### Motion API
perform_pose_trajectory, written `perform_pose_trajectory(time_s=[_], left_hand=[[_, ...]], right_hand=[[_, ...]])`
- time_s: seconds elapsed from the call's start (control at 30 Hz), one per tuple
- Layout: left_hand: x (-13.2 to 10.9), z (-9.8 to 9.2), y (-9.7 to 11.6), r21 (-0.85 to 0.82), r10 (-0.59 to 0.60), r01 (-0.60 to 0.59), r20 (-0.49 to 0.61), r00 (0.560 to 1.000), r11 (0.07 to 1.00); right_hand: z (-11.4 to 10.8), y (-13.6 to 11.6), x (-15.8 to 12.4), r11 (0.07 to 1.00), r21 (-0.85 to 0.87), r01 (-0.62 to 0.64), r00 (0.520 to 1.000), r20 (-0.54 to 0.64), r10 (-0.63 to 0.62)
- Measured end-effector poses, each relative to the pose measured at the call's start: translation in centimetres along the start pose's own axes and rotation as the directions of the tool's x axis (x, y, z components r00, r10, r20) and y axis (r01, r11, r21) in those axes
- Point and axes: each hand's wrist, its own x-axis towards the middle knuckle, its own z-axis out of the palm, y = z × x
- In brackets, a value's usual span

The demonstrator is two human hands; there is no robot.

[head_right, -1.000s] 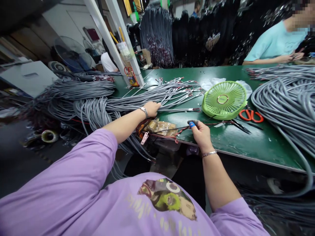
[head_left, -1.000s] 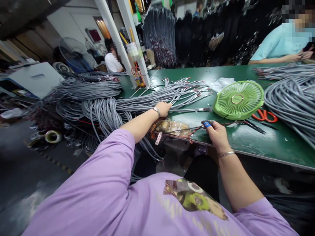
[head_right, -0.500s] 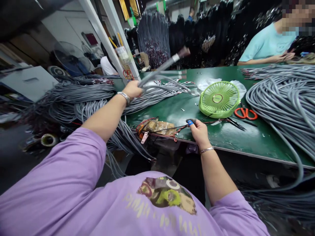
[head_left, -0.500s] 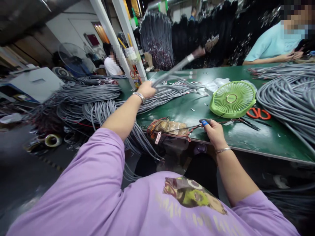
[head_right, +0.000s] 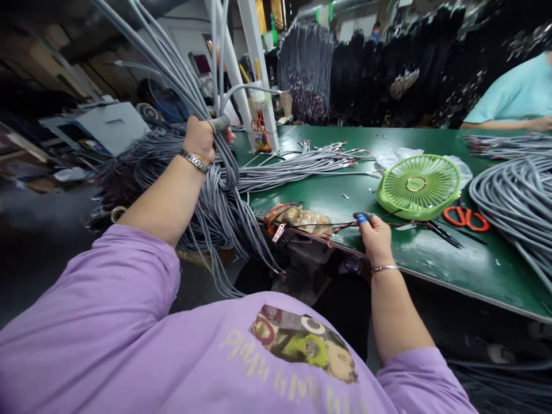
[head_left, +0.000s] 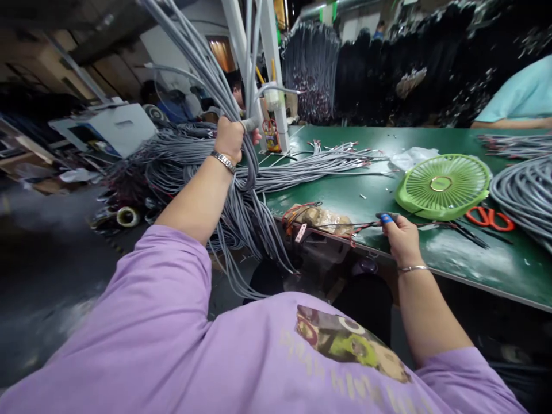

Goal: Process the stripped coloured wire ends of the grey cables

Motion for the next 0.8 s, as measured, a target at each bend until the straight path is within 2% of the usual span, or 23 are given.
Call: perform_pose_trajectory(time_s=[0.13,0.27,0.3,0.4,0.43,0.5,0.53,0.6,0.7,0.77,0.8], left_hand=[[-0.9,-0.2,1.7,-0.031,0.186,-0.185,0.042,0.982,0.982],[-2.2,0.3,4.2,-0.073,0.330,-0.323,0.139,0.934,0.944],[-2.8,0.7,4.7,-0.083,0.367,-0.358,0.168,0.915,0.930],[-5.2,2.5,5.5,-0.061,0.415,-0.428,0.400,0.818,0.902],[-6.3,3.2,5.4,-0.042,0.425,-0.461,0.469,0.774,0.886],[-8.8,4.5,4.5,0.026,0.371,-0.502,0.640,0.673,0.865],[-10.1,4.9,3.7,0.058,0.339,-0.517,0.691,0.638,0.854],[-12.9,5.2,2.0,0.108,0.278,-0.527,0.750,0.600,0.843],[-16.8,4.3,-0.8,0.189,0.189,-0.521,0.787,0.588,0.833],[-18.8,3.1,-2.4,0.247,0.124,-0.492,0.787,0.605,0.834],[-19.6,2.5,-3.0,0.266,0.110,-0.475,0.772,0.627,0.839]], right_hand=[[0.1,0.2,0.1,1.000,0.011,-0.009,1.000,-0.018,0.010],[0.1,0.2,0.4,1.000,0.026,-0.001,0.999,-0.038,0.002],[0.1,0.1,0.4,0.999,0.037,-0.008,0.999,-0.043,0.009],[0.4,-0.2,0.4,0.996,0.080,-0.027,0.998,-0.056,0.031],[0.5,-0.4,0.4,0.995,0.095,-0.029,0.997,-0.063,0.035],[0.6,-0.8,0.5,0.995,0.102,-0.018,0.995,-0.099,0.028],[0.7,-1.0,0.5,0.996,0.094,-0.008,0.991,-0.134,0.021],[0.6,-1.5,0.3,0.997,0.075,0.006,0.976,-0.219,0.011],[1.0,-2.0,-1.9,0.997,-0.037,0.061,0.934,-0.350,-0.070],[1.9,-2.4,-5.0,0.997,-0.034,0.075,0.929,-0.360,-0.082],[2.6,-2.6,-6.9,0.999,0.008,0.054,0.944,-0.325,-0.049]])
